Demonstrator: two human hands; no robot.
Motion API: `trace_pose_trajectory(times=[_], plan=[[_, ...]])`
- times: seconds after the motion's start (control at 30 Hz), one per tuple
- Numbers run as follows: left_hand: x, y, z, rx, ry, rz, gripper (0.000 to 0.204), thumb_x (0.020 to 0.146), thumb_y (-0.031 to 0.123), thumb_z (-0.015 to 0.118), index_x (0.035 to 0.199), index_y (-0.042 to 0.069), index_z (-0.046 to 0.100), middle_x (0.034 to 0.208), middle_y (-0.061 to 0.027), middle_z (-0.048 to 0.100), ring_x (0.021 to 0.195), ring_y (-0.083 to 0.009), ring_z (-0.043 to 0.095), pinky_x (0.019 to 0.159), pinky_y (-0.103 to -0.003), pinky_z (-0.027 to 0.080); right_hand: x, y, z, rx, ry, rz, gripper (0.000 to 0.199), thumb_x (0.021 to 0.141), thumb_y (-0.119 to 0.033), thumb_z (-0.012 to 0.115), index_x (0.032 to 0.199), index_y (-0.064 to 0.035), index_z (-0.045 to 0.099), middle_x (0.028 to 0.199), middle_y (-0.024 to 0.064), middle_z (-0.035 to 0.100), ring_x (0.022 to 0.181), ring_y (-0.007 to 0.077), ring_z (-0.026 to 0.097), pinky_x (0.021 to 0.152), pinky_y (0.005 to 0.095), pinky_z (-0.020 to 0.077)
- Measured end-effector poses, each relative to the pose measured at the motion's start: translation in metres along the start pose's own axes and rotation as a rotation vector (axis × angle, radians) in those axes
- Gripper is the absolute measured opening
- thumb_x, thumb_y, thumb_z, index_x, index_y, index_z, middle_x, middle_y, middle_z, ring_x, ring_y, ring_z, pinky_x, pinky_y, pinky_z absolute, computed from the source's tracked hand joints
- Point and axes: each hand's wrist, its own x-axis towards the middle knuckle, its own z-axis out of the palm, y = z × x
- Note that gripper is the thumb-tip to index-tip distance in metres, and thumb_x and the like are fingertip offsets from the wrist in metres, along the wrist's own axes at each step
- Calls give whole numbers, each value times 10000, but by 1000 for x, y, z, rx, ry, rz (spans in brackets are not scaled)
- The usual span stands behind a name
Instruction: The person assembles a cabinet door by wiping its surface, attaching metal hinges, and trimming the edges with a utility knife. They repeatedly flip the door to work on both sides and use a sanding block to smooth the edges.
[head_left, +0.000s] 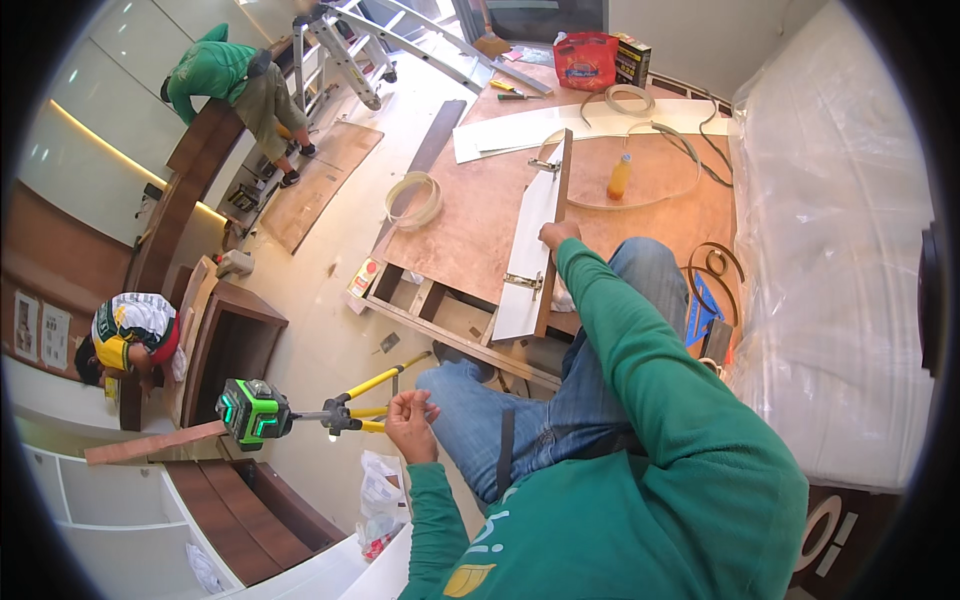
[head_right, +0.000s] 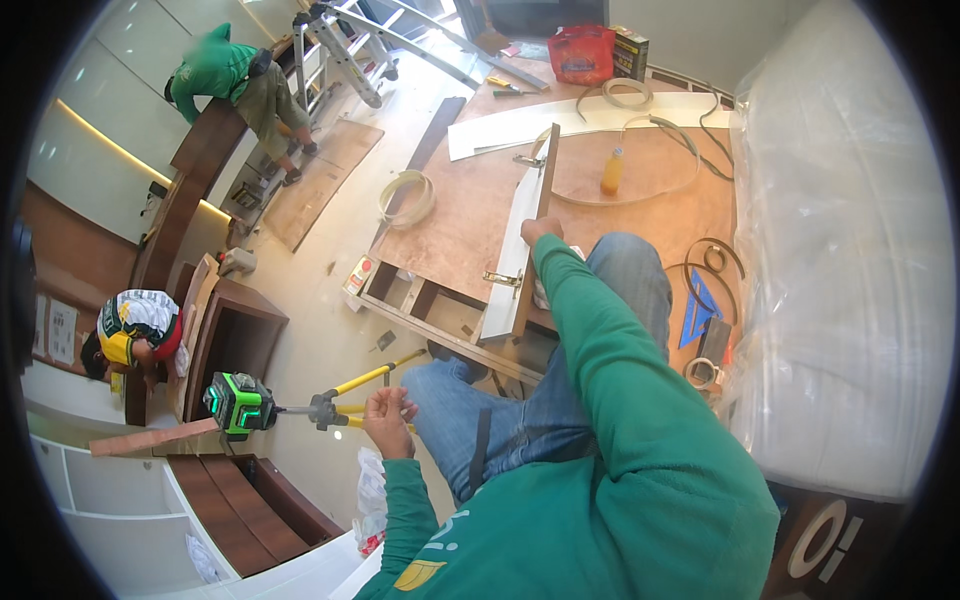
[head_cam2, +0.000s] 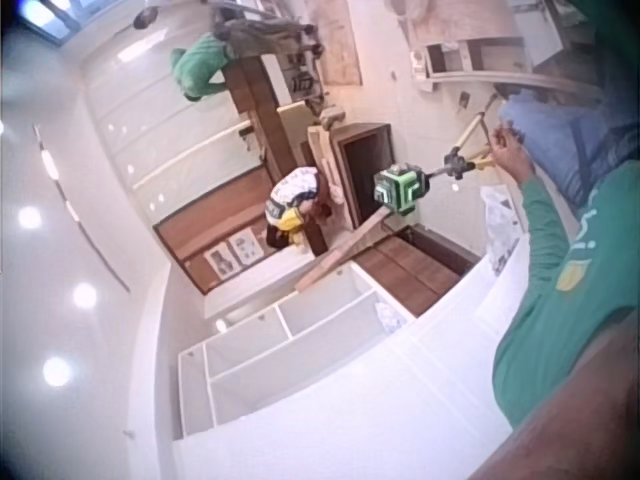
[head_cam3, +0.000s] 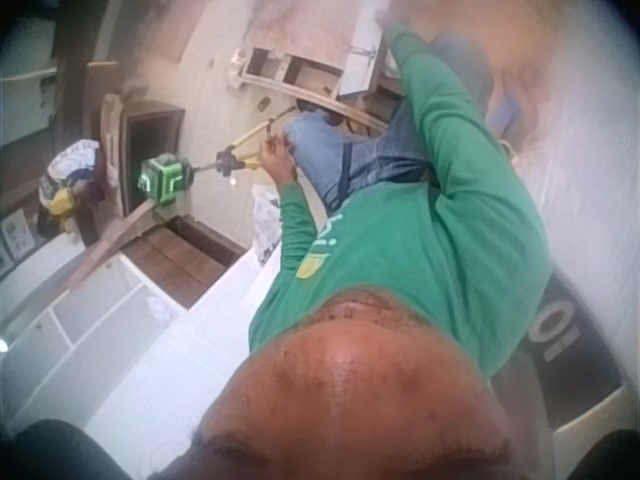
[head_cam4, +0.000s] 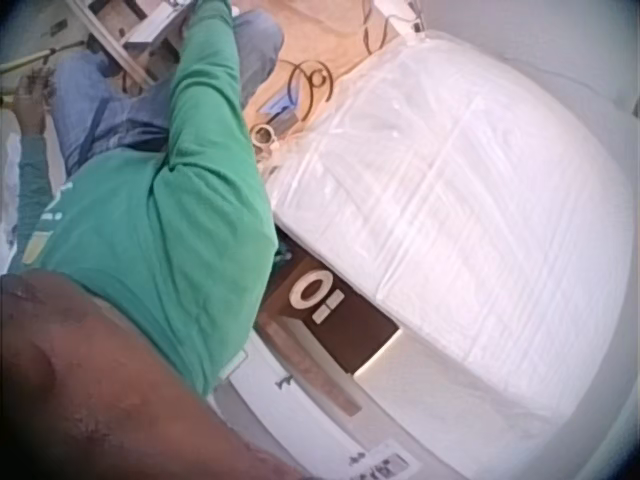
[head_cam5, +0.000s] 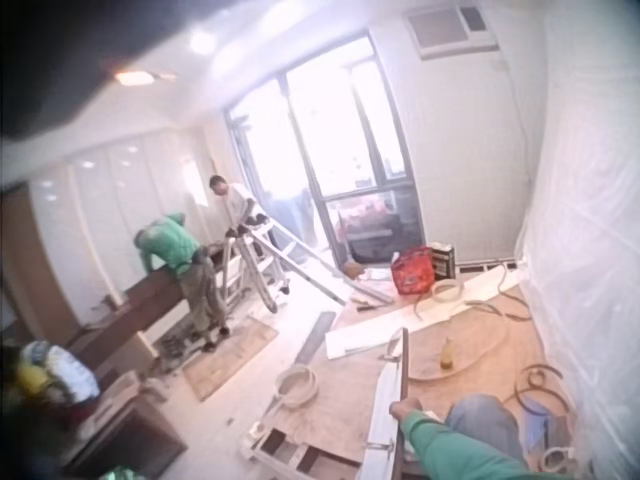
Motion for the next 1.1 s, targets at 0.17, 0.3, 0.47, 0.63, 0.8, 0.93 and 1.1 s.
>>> trace_pose_trajectory(times=[0.17, 0.3, 0.47, 0.63, 0.8, 0.93, 1.1], plan=[[38, 67, 13, 71, -87, 145, 429, 1076, 302, 714, 1371, -1, 647, 1171, -92, 761, 879, -113, 690, 745, -270, 609, -46, -22, -22, 366, -57, -16, 308, 758, 16, 743, 1037, 148, 723, 970, 212, 760, 829, 360, 759, 767, 473, 619], [115, 117, 49, 234, -257, 397, 546, 1075, 423, 696, 1396, -16, 645, 1259, -116, 747, 1046, -167, 689, 877, -327, 585, -103, -65, -63, 644, -374, -24, 316, 810, 22, 699, 1108, 116, 653, 952, 181, 696, 835, 348, 745, 771, 465, 647], [225, 203, 109, 525, -362, 394, 997, 936, 665, 787, 1490, -118, 517, 1406, -228, 657, 1304, -278, 618, 1148, -380, 459, -174, -118, -122, 818, -675, -195, 374, 828, -13, 674, 1190, 73, 631, 1045, 189, 705, 933, 332, 753, 880, 438, 660], [225, 326, 127, 990, -394, 589, 866, 952, 687, 753, 1343, -80, 659, 1106, -115, 743, 986, -189, 700, 877, -361, 583, -210, -157, -129, 1063, -1017, -323, 535, 819, -41, 650, 1334, 82, 579, 1153, 216, 715, 999, 330, 758, 920, 460, 655], [159, 384, 126, 267, -500, 577, 598, 949, 394, 874, 1295, -51, 674, 1162, -108, 744, 978, -171, 736, 882, -320, 611, -170, -195, -135, 580, -932, -587, 756, 892, -240, 725, 1548, 42, 475, 1310, 194, 690, 1119, 299, 720, 986, 400, 602], [127, 383, 157, 385, -173, 850, 558, 905, 312, 925, 1256, -64, 708, 1140, -100, 752, 928, -170, 719, 883, -306, 575, -43, -191, -145, -172, -888, -594, 1172, 910, -681, 709, 1751, -73, 165, 1581, 231, 560, 1349, 316, 626, 1069, 421, 561], [165, 351, 219, 738, -164, 956, 441, 821, 308, 972, 1051, -21, 790, 942, -65, 775, 830, -129, 687, 795, -285, 548, 80, -30, -65, -1243, -667, -512, 983, 793, -505, 910, 1522, 10, 499, 1484, 295, 622, 1337, 423, 640, 1089, 504, 543]])
